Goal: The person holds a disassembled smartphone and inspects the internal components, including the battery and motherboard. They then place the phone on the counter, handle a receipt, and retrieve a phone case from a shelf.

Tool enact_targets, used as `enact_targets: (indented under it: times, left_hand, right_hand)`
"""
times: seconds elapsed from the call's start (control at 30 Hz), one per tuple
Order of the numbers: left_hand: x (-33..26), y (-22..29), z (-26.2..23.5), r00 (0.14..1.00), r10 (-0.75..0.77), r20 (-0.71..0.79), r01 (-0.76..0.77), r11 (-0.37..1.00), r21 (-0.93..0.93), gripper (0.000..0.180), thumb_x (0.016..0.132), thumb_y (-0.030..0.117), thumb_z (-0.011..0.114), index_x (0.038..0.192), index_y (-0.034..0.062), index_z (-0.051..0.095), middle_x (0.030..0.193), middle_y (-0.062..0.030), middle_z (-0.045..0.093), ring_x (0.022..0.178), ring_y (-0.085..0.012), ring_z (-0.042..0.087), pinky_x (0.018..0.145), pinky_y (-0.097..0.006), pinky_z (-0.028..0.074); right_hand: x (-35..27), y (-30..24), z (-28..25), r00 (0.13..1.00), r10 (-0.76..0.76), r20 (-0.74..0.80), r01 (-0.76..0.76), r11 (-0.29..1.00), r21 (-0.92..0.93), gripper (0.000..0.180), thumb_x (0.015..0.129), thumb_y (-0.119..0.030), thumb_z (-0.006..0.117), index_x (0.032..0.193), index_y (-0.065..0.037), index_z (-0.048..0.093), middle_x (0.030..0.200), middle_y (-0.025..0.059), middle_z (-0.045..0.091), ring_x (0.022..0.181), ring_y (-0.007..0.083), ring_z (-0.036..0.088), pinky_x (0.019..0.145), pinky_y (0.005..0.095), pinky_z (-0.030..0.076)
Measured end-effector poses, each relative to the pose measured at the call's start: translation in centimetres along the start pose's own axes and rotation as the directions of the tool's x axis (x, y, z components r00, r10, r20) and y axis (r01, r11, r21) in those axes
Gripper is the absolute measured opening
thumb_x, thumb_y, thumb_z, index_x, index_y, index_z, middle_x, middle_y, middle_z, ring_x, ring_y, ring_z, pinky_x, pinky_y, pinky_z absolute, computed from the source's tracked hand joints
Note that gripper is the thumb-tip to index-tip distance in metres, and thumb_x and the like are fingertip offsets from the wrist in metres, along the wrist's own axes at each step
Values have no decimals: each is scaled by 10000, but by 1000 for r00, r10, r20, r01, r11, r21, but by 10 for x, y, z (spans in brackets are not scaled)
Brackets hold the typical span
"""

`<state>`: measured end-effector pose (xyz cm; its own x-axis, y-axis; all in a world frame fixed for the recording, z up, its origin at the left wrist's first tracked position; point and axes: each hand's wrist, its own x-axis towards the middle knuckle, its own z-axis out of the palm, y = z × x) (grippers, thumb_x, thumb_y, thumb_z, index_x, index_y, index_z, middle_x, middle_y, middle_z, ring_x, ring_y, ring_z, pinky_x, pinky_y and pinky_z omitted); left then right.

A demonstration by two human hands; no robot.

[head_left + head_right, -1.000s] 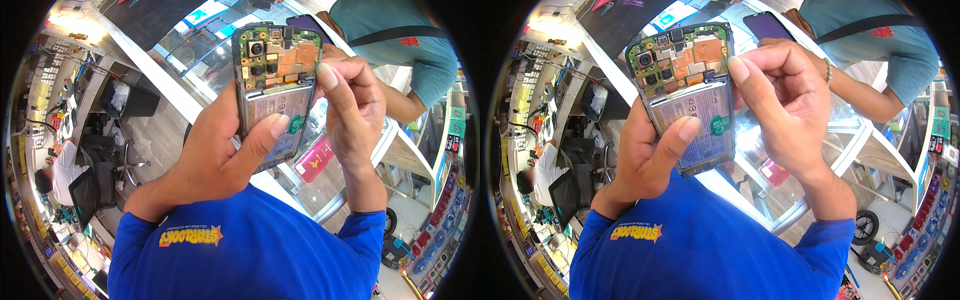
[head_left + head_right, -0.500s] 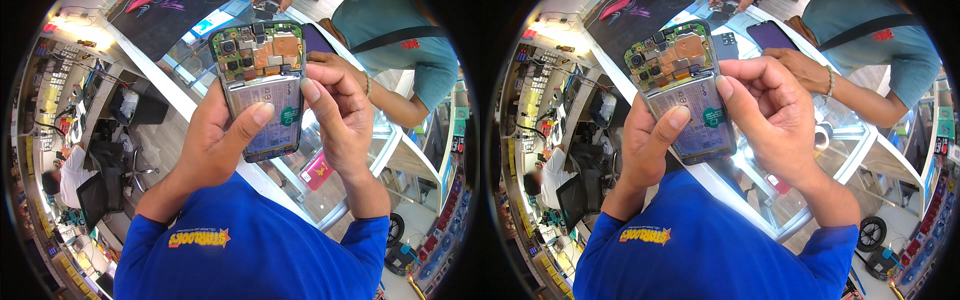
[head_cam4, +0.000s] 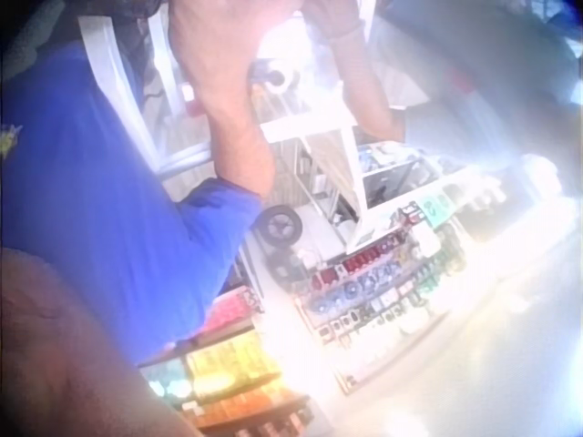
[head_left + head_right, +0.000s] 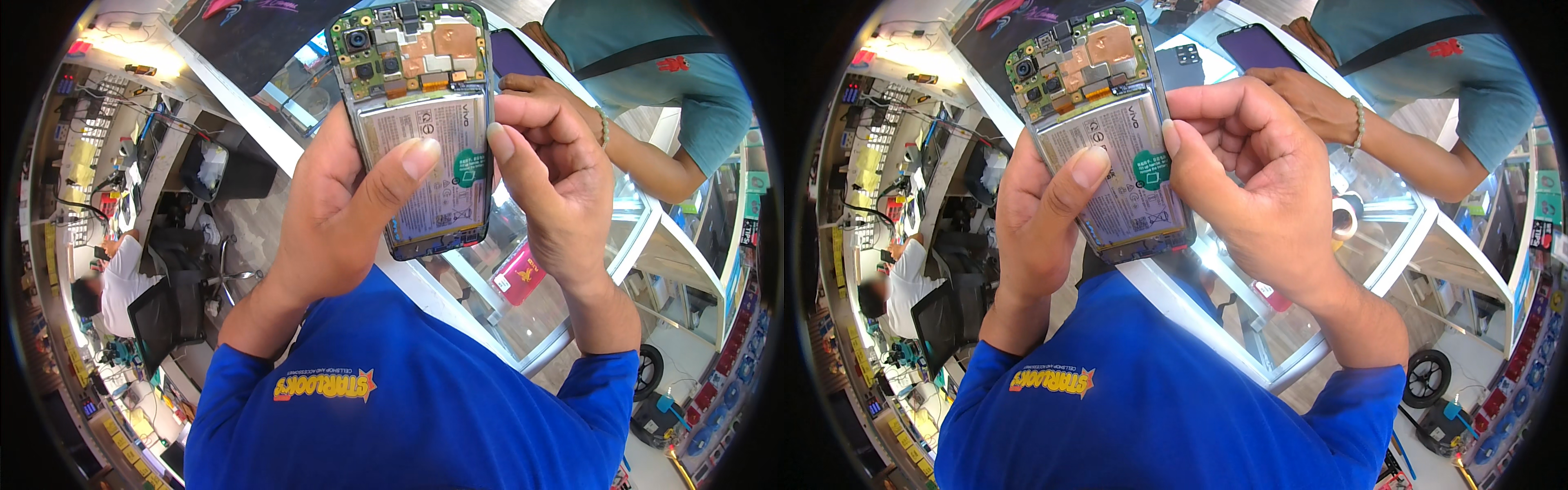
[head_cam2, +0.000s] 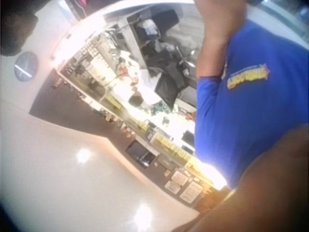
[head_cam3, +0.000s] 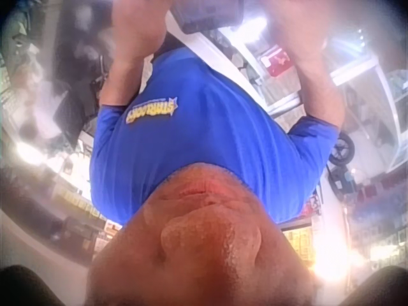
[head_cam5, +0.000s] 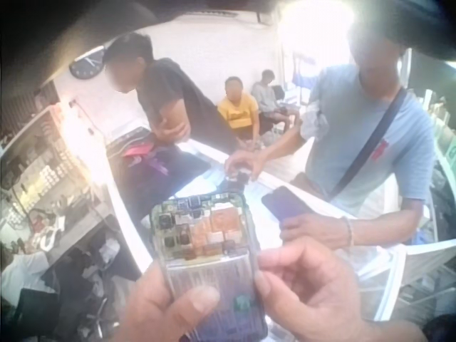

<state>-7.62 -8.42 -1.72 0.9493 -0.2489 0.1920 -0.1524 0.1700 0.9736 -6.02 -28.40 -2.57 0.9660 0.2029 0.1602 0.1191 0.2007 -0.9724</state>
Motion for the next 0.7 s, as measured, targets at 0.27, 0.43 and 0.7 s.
enact_targets:
  times: [0.27, 0.43, 0.7]
  left_hand:
    - [3, 3, -1, 998, -64, -25, 63, 997, -38, 483, 1049, 233, 590, 1432, -37, 469, 1301, -132, 653, 1161, -167, 643, 1019, -322, 501]
    - [4, 4, -3, 998, -40, -54, 36, 997, -63, 472, 1050, 222, 585, 1428, -36, 471, 1289, -133, 659, 1145, -166, 657, 1004, -316, 516]
    - [8, 3, -6, 994, -32, -101, 24, 996, -84, 436, 1065, 205, 554, 1423, -31, 473, 1271, -128, 666, 1135, -168, 668, 998, -312, 522]
  right_hand:
    - [-1, 2, 3, 1000, -4, 7, 4, 999, 38, 256, 1013, -79, 651, 1241, 28, 608, 1132, 62, 675, 1007, 91, 642, 867, 248, 517]
    - [-2, 5, 4, 1000, 11, 29, -13, 998, 57, 249, 1017, -76, 643, 1240, 24, 597, 1122, 64, 673, 1011, 89, 639, 883, 246, 515]
    - [-1, 11, 16, 996, -80, -44, 88, 972, 219, 224, 997, 18, 641, 1207, 36, 565, 1030, 60, 681, 931, 62, 669, 815, 207, 547]
